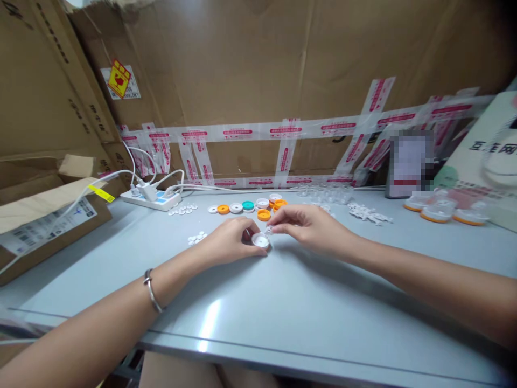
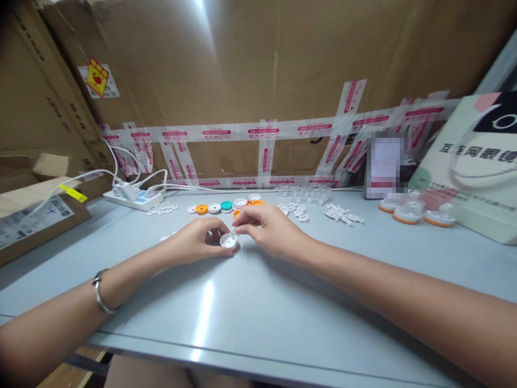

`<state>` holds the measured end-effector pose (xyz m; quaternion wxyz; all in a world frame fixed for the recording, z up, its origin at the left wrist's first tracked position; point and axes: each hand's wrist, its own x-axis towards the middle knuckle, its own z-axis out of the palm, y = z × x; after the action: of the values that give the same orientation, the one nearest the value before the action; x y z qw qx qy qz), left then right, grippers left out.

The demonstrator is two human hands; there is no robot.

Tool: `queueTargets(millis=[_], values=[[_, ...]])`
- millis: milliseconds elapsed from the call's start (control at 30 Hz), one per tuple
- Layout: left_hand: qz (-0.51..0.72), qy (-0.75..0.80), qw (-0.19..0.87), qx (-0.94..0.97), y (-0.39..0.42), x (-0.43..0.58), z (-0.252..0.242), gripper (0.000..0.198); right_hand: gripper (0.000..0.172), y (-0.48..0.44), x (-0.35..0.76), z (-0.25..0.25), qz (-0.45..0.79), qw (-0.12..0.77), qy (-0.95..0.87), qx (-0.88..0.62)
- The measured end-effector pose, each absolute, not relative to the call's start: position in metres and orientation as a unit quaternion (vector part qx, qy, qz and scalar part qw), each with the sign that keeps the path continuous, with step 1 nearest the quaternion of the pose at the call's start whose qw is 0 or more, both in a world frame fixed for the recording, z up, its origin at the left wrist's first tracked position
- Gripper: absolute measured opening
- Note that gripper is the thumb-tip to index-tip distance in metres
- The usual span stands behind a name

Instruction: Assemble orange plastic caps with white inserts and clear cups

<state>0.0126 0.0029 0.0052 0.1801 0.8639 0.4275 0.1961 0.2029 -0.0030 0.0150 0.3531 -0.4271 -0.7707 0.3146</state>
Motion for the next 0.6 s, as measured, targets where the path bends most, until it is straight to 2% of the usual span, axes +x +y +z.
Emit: queueTargets(millis=[200, 600], values=[[0.203, 0.413, 0.154, 0.874, 0.006, 0.011, 0.004, 0.027, 0.008, 0.005, 0.189, 0.016, 0.321, 0.316, -0.795, -0.406], [0.192, 0.402, 0.162, 0.881, 0.006, 0.013, 0.002, 0.025, 0.013, 0.007, 0.19, 0.018, 0.207, 0.241, -0.867, -0.385]])
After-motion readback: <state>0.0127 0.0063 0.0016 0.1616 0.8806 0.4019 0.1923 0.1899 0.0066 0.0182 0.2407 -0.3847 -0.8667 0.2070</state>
